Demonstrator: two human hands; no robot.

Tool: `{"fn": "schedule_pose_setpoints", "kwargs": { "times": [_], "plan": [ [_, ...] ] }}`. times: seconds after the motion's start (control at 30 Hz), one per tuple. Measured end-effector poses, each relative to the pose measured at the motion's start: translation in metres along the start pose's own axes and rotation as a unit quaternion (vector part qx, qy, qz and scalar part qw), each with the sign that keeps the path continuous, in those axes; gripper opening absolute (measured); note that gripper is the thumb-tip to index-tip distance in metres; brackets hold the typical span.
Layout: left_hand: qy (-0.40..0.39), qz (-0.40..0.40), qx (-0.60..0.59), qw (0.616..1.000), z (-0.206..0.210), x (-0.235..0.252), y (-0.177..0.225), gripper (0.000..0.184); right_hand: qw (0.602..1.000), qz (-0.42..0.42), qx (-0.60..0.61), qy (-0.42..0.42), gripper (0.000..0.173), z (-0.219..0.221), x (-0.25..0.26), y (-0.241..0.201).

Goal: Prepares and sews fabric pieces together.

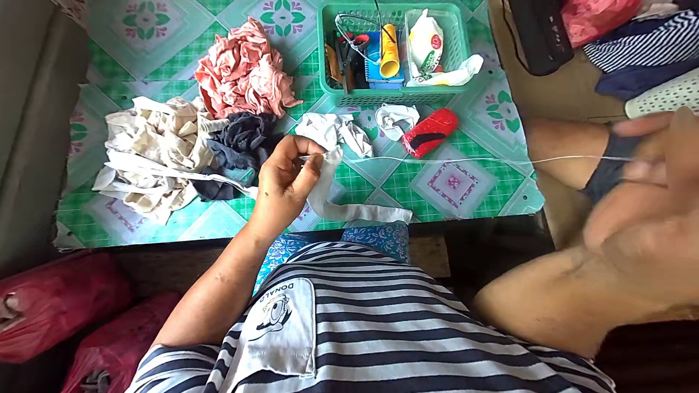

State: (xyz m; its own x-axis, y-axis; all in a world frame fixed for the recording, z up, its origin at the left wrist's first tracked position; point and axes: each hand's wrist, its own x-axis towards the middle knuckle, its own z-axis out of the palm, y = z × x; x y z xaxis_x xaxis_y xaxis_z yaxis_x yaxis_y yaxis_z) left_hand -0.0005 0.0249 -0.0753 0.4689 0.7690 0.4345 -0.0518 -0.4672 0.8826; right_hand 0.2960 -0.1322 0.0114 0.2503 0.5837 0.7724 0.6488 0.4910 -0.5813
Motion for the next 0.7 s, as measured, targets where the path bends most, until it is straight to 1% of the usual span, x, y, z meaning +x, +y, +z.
{"fn": "schedule_pose_setpoints", "kwargs": {
  "times": [0.03,0.07,0.1,0.17,0.2,0.27,0.3,0.37,0.43,0.53,0.6,0.7],
  "plan": [
    [-0.023,0.006,-0.008,1.000,0.000,0.000,0.003,0.012,0.998,0.008,-0.004,-0.061,0.026,0.004,0.001,0.004],
    [-0.045,0.016,-0.014,0.999,0.002,-0.001,0.006,0.013,0.993,0.010,-0.001,-0.117,0.032,0.018,0.003,0.005],
    [-0.065,0.027,-0.016,0.997,0.003,-0.001,0.010,0.013,0.986,0.005,0.020,-0.166,0.035,0.037,0.005,0.007],
    [-0.097,0.053,-0.020,0.994,0.005,0.000,0.015,0.012,0.964,0.012,0.104,-0.244,0.037,0.076,0.004,0.018],
    [-0.106,0.062,-0.023,0.992,0.006,0.000,0.017,0.012,0.951,0.023,0.140,-0.274,0.038,0.093,0.002,0.023],
    [-0.115,0.069,-0.022,0.991,0.005,-0.002,0.018,0.011,0.928,0.043,0.193,-0.316,0.036,0.115,-0.001,0.030],
    [-0.116,0.069,-0.019,0.991,0.004,-0.003,0.018,0.011,0.921,0.050,0.206,-0.328,0.031,0.122,-0.002,0.031],
    [-0.110,0.070,-0.007,0.991,0.000,-0.004,0.018,0.010,0.918,0.051,0.210,-0.332,0.016,0.129,-0.003,0.029],
    [-0.095,0.062,0.003,0.994,-0.003,-0.006,0.018,0.010,0.927,0.049,0.195,-0.318,0.011,0.132,-0.005,0.027],
    [-0.075,0.049,0.010,0.996,-0.002,-0.006,0.017,0.010,0.943,0.048,0.158,-0.289,0.013,0.136,-0.008,0.026],
    [-0.067,0.051,0.020,0.996,-0.001,-0.006,0.015,0.010,0.946,0.042,0.143,-0.289,0.014,0.136,-0.009,0.028],
    [-0.056,0.050,0.042,0.996,0.001,-0.006,0.016,0.012,0.943,0.014,0.116,-0.310,0.030,0.133,-0.008,0.028]
  ]
}}
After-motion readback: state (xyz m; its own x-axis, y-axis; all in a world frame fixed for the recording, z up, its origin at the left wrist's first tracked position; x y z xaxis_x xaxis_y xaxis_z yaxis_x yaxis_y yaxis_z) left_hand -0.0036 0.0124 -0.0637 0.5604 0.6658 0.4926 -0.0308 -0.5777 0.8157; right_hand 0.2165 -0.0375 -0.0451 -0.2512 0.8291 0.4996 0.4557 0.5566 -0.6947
